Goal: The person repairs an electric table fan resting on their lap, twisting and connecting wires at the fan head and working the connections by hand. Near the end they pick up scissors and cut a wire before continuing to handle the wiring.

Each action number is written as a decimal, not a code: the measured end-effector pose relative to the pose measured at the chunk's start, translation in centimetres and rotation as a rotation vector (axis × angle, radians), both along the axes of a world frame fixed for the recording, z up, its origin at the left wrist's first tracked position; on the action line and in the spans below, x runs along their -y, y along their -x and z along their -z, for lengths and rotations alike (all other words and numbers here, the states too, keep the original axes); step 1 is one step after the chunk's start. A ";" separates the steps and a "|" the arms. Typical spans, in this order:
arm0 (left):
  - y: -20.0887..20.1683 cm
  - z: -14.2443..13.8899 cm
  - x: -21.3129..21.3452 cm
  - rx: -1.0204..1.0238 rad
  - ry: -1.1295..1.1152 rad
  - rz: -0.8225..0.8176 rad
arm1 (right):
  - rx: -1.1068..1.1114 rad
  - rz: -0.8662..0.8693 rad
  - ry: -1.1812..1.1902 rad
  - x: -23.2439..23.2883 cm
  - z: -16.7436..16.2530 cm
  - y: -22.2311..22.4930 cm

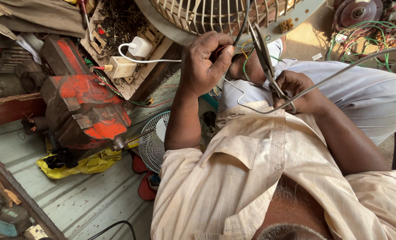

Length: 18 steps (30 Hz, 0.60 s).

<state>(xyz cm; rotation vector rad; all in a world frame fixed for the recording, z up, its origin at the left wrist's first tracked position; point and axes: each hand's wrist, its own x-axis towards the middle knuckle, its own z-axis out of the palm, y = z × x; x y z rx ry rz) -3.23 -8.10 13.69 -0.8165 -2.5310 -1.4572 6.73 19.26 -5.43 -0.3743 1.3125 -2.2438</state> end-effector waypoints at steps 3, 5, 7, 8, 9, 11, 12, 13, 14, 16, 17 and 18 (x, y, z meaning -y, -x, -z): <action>0.1 -0.1 -0.1 -0.010 0.011 0.003 | -0.111 0.049 -0.179 -0.1 -0.7 0.3; 0.1 -0.2 -0.1 -0.009 0.008 0.014 | -0.232 0.127 -0.398 0.1 -1.3 0.4; 0.2 -0.4 0.0 0.002 -0.002 0.031 | -0.174 0.150 -0.379 0.7 -2.0 0.5; 0.2 -0.5 0.0 0.016 0.001 0.030 | -0.148 0.163 -0.370 1.0 -2.4 0.6; 0.2 -0.6 0.0 0.034 0.005 0.028 | -0.170 0.179 -0.443 1.3 -2.7 0.6; 0.1 -0.8 -0.1 0.056 0.014 0.024 | -0.214 0.211 -0.586 1.7 -3.3 0.9; 0.1 -0.8 -0.1 0.060 0.020 0.023 | -0.204 0.210 -0.579 1.9 -3.6 1.0; 0.1 -0.9 -0.1 0.064 0.026 0.021 | -0.195 0.208 -0.572 2.1 -3.9 1.1; 0.2 -0.9 -0.1 0.065 0.020 0.033 | -0.185 0.207 -0.565 2.1 -4.1 1.1; 0.3 -1.0 -0.1 0.066 0.006 0.057 | -0.169 0.210 -0.543 2.2 -4.3 1.1; 0.4 -1.0 -0.1 0.066 0.016 0.057 | -0.161 0.212 -0.532 2.1 -4.4 0.9; 0.4 -1.0 -0.1 0.066 0.026 0.058 | -0.133 0.205 -0.497 2.1 -4.5 0.8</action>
